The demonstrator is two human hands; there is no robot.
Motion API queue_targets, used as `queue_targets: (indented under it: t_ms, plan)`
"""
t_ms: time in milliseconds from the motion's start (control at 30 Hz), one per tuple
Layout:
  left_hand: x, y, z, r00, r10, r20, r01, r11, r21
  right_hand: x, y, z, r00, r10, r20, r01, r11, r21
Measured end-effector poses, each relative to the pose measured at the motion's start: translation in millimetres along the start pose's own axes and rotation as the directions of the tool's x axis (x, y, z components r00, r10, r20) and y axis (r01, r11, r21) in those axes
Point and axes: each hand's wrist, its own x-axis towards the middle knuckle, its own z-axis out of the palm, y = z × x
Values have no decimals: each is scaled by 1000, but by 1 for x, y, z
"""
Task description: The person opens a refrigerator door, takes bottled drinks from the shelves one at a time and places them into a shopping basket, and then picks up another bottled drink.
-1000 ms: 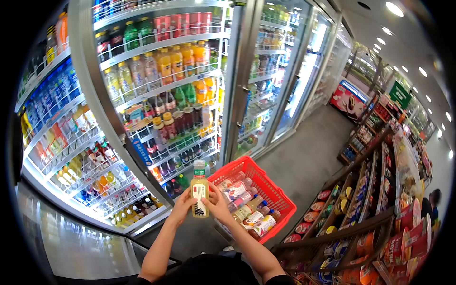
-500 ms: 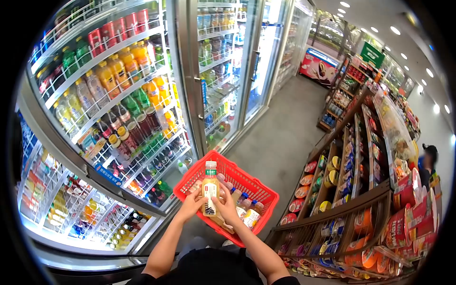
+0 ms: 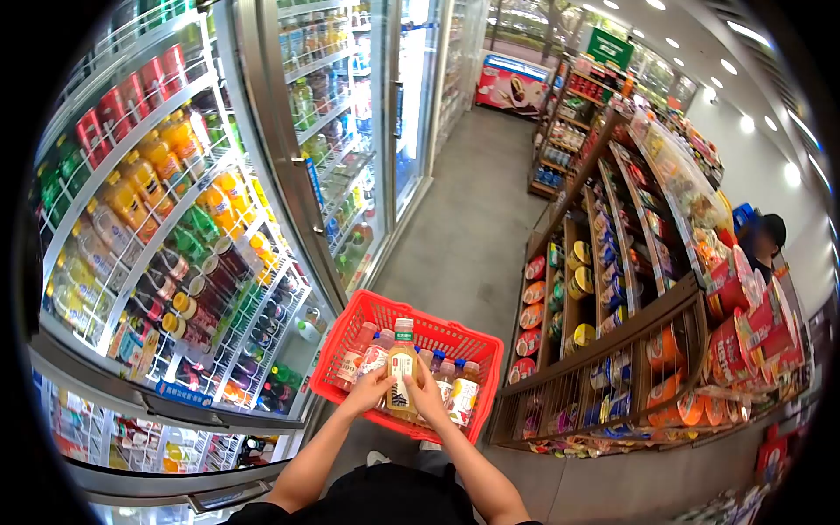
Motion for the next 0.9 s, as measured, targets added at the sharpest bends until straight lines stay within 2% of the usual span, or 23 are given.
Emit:
queue_targets:
  t_ms: [33, 100, 133, 167, 200, 233, 300, 367, 400, 433, 500, 600, 700, 767, 833, 900]
  plan:
    - [2, -2, 2, 999, -31, -11, 32, 995, 93, 1, 11, -4, 1000, 0, -26, 0, 1000, 4]
    - [-1, -6, 7, 1000, -9, -3, 9, 993, 115, -4, 37, -13, 986, 58, -156, -98, 960, -263]
    - [-1, -5, 7, 999, -53, -1, 52, 979, 195, -5, 48, -14, 977, 1, -215, -80, 931, -357]
    - [0, -3, 8, 996, -89, -3, 86, 958, 274, -9, 57, -16, 972, -1, -236, -86, 930, -358]
    - [0, -5, 11, 999, -3, -32, 13, 954, 298, -11, 52, -14, 965, 16, -263, -125, 906, -405]
    - [3, -5, 10, 1000, 1, -13, 3, 955, 298, -12, 46, -12, 957, 33, -289, -166, 878, -448]
    - [5, -4, 11, 1000, -15, -27, 27, 838, 545, -19, 32, -6, 942, -12, -334, -144, 887, -439]
    - [9, -9, 12, 999, 25, -32, -4, 839, 545, -24, 21, -2, 925, -36, -379, -194, 813, -549]
    - [11, -9, 11, 999, 45, -19, -25, 801, 598, -23, 27, -1, 916, -115, -385, -157, 780, -606]
    - [11, -9, 10, 998, 65, -7, -45, 758, 651, -24, 31, -3, 913, -115, -391, -161, 780, -605]
    - [11, -15, 10, 992, 122, -19, -82, 762, 642, -25, 30, -2, 916, -12, -401, -251, 762, -597]
    - [7, -16, 9, 984, 174, -33, -104, 716, 690, -26, 18, 2, 925, 72, -373, -284, 783, -554]
    - [-2, -10, 11, 979, 181, -98, -87, 796, 599, -21, 31, -2, 944, 9, -329, -232, 727, -646]
    - [1, -28, 9, 958, 275, -85, -159, 750, 642, -30, 23, -1, 953, 18, -301, -213, 750, -626]
    - [-5, -22, 11, 958, 274, -89, -153, 746, 648, -35, 15, -3, 962, -50, -270, -111, 829, -549]
    - [-15, -11, 15, 969, 220, -116, -113, 804, 584, -33, 19, -12, 965, -57, -256, -92, 841, -533]
